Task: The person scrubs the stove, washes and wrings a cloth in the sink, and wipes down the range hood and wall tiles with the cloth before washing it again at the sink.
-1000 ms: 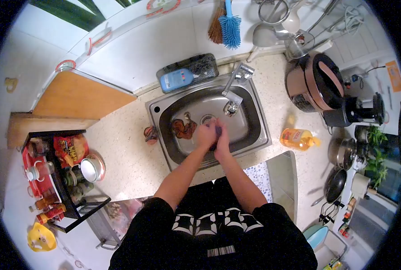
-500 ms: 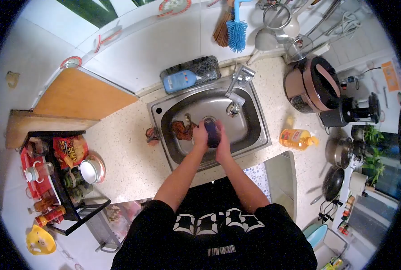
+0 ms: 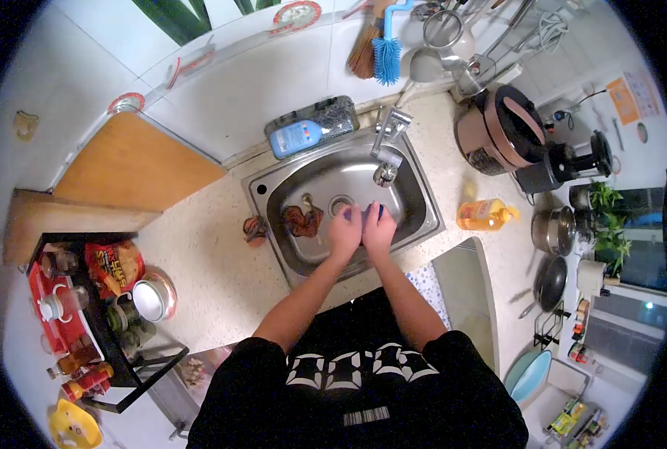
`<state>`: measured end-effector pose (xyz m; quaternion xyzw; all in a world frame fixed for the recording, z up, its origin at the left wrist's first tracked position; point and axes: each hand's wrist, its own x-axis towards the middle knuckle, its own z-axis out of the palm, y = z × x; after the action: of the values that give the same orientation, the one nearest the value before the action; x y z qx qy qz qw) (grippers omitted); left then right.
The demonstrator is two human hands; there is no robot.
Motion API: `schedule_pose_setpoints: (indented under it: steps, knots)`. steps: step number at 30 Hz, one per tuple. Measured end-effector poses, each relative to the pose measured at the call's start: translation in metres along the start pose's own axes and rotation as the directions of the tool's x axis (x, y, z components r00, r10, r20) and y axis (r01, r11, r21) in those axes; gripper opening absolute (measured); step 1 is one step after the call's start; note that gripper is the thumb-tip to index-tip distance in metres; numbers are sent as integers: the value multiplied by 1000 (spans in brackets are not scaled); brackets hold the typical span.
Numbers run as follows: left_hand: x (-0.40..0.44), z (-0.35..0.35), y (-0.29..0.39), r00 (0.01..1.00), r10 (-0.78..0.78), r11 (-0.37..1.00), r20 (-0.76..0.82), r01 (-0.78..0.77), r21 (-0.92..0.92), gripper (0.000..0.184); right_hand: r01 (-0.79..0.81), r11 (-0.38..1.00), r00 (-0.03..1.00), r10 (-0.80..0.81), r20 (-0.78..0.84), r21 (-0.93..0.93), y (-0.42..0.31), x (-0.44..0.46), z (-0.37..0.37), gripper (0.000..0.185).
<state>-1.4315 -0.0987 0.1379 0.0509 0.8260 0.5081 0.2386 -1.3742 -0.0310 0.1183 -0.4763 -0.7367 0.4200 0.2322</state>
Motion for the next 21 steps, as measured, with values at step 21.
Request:
schedule_pose_setpoints:
  steps: [21]
  knots:
    - [33,-21,-77,994,-41,997,99,47,-54,41,-183,954,940,99,326,237,37,-14,14,35]
